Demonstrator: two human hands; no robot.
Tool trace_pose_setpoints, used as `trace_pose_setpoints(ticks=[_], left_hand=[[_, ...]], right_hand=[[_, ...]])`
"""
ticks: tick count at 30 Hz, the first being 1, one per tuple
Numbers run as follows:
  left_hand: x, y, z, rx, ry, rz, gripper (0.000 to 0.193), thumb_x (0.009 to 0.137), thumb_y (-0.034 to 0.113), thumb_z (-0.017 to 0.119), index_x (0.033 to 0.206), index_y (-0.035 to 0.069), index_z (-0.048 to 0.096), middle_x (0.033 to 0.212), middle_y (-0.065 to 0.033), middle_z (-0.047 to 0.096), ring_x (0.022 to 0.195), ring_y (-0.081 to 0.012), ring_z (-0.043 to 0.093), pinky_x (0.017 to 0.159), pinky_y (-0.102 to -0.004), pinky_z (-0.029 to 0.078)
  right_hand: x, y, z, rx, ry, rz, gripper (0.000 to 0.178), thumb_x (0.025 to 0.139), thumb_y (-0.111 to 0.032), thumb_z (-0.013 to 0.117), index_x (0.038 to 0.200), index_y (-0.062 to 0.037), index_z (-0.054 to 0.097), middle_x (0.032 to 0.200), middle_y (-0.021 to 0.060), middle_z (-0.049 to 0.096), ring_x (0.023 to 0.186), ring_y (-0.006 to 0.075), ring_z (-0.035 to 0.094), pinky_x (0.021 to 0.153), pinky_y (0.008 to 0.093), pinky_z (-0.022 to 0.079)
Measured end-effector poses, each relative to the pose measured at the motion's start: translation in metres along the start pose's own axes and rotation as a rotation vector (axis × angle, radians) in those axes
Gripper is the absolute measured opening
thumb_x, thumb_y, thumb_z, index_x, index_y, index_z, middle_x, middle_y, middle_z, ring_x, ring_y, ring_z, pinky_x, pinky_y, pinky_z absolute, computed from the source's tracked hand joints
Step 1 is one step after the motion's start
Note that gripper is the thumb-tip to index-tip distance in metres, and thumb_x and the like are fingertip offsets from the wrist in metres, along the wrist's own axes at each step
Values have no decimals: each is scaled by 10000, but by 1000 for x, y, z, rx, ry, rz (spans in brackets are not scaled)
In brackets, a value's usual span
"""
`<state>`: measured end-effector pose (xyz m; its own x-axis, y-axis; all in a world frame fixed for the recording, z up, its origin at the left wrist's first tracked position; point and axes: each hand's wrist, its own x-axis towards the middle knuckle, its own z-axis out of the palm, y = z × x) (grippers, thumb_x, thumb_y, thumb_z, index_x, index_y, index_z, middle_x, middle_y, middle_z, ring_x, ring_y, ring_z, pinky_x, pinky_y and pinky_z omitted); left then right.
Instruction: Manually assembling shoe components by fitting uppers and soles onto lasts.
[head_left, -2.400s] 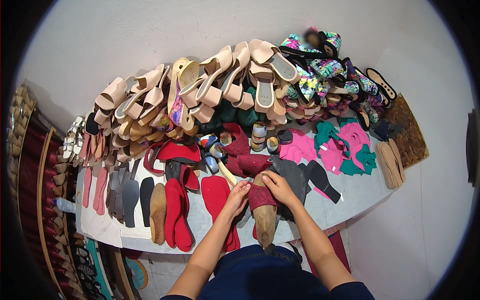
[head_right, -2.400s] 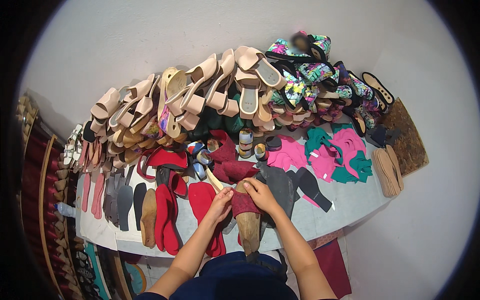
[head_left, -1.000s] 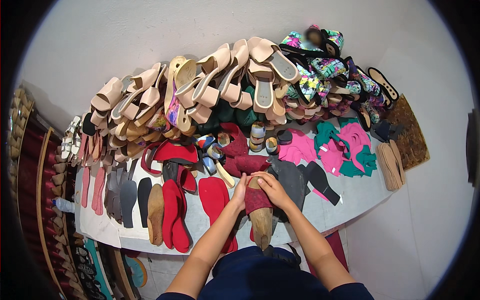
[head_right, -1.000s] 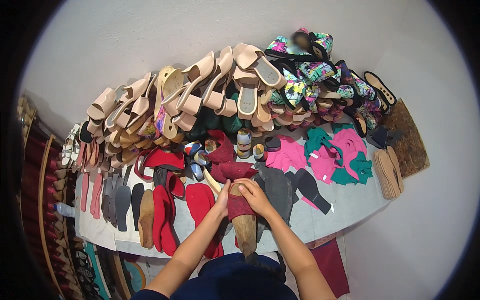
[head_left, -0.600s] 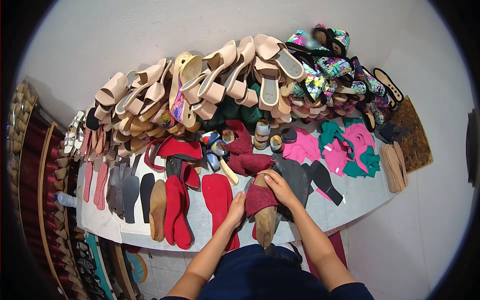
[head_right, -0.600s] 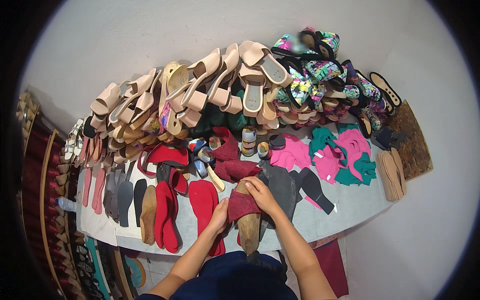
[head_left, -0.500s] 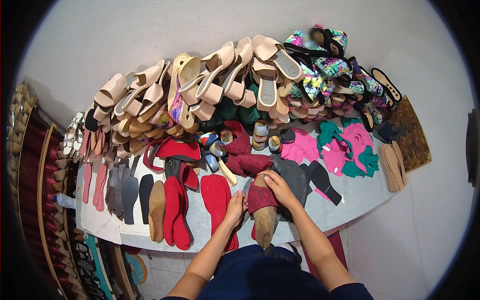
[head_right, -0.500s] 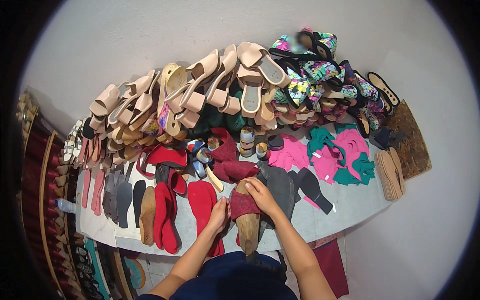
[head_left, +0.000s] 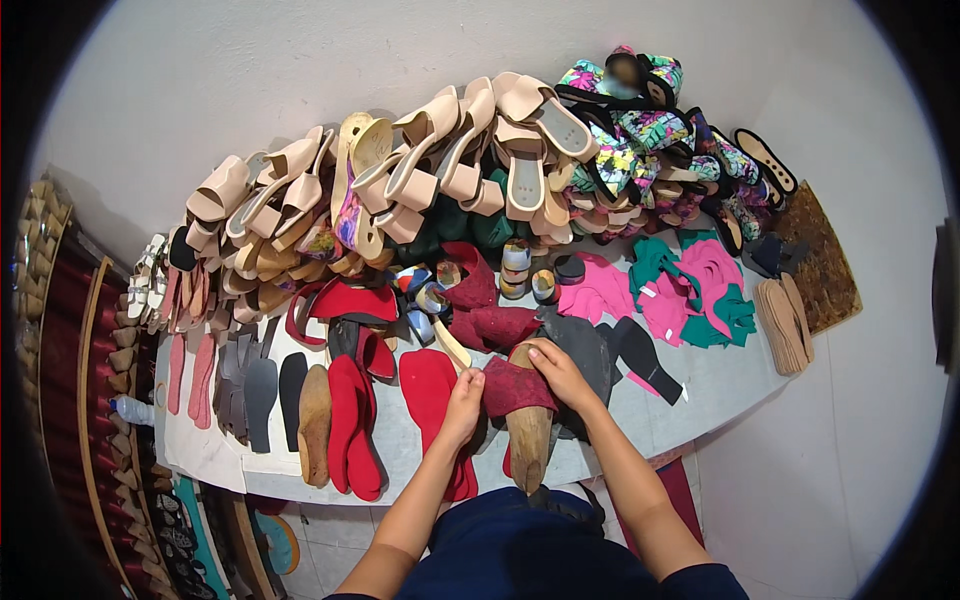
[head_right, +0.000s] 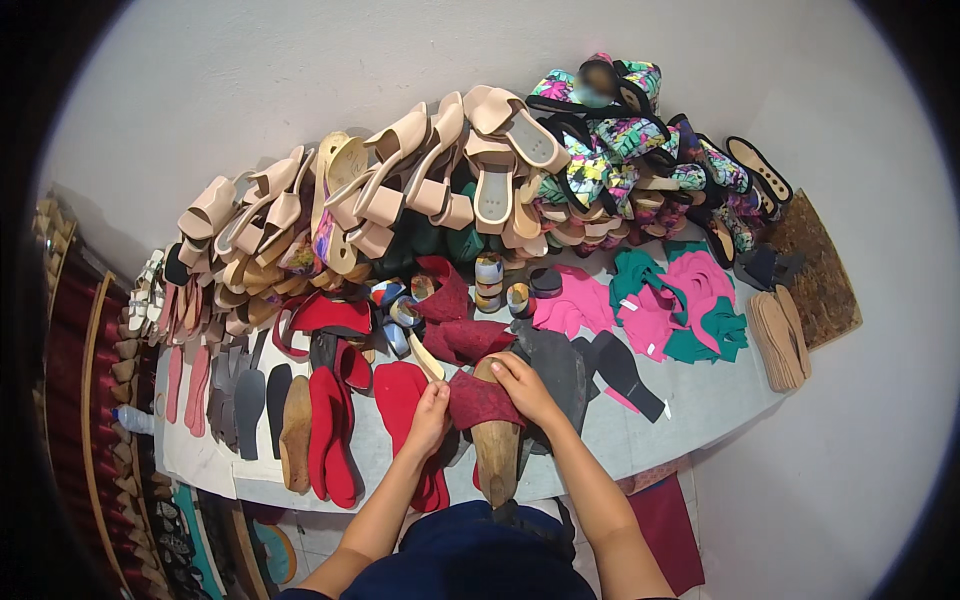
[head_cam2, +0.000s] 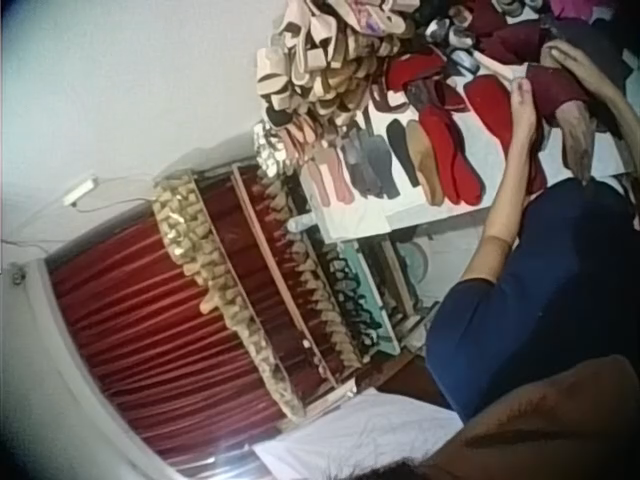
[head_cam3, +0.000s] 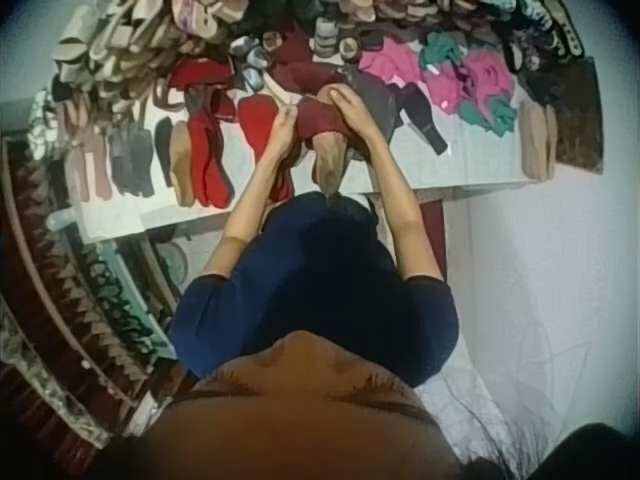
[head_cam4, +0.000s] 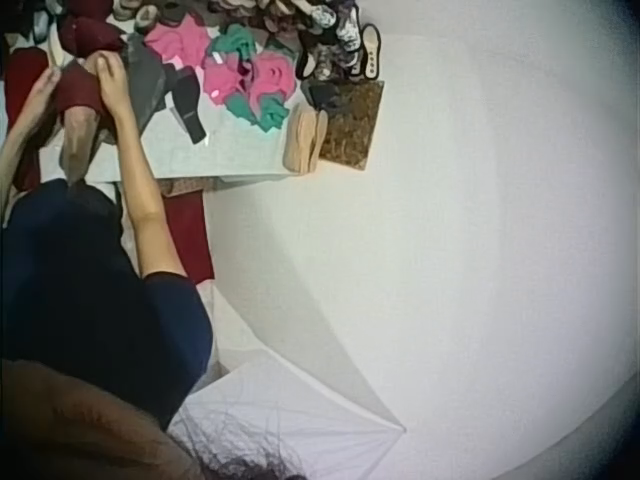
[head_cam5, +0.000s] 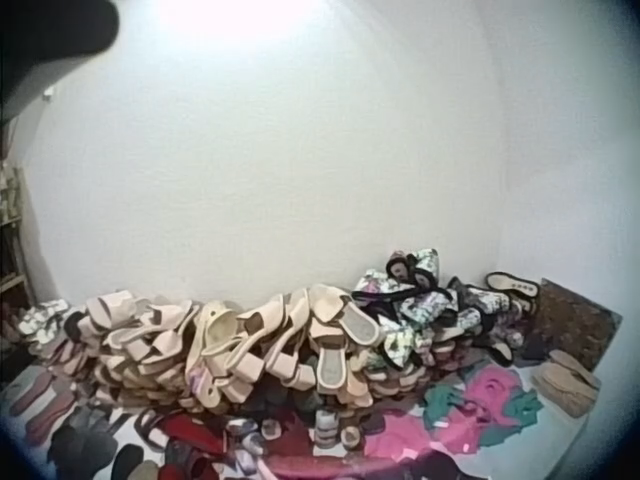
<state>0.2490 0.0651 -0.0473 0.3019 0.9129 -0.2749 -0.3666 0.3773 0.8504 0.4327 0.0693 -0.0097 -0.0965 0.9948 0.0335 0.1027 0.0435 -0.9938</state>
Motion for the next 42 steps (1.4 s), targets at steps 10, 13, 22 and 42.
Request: trace_pose_setpoints(ticks=[10,13,22,42], left_hand=[[16,-32,5,-79,79,132,128,913,215,382,911,91,414,829,4,453,760,-79,444,739,-244,388],[16,-31,6,-193,45,80,121,917,202,367,912,89,412,837,-5,461,784,-91,464,758,-251,397],[16,-25,14,-479,-100,-177,212,904,139,344,1076,48,429,1047,-101,510,953,-187,537,840,-347,451],[16,-8,23,-502,-139,-334,276,889,109,316,1143,66,415,1078,-110,517,958,-194,542,847,-345,444]], right_hand=[[3,-8,9,-29,-25,-45,273,883,-202,429,1008,17,531,1001,84,517,966,167,476,862,262,341],[2,-8,5,-27,-27,-36,270,881,-198,431,1008,18,532,1006,84,518,970,168,475,865,263,340],[5,-6,11,-11,-11,-62,273,871,-206,445,994,20,535,964,95,536,934,179,494,841,271,359],[6,-6,11,30,-17,-34,270,879,-199,422,1001,18,527,954,92,526,930,175,489,845,269,354]])
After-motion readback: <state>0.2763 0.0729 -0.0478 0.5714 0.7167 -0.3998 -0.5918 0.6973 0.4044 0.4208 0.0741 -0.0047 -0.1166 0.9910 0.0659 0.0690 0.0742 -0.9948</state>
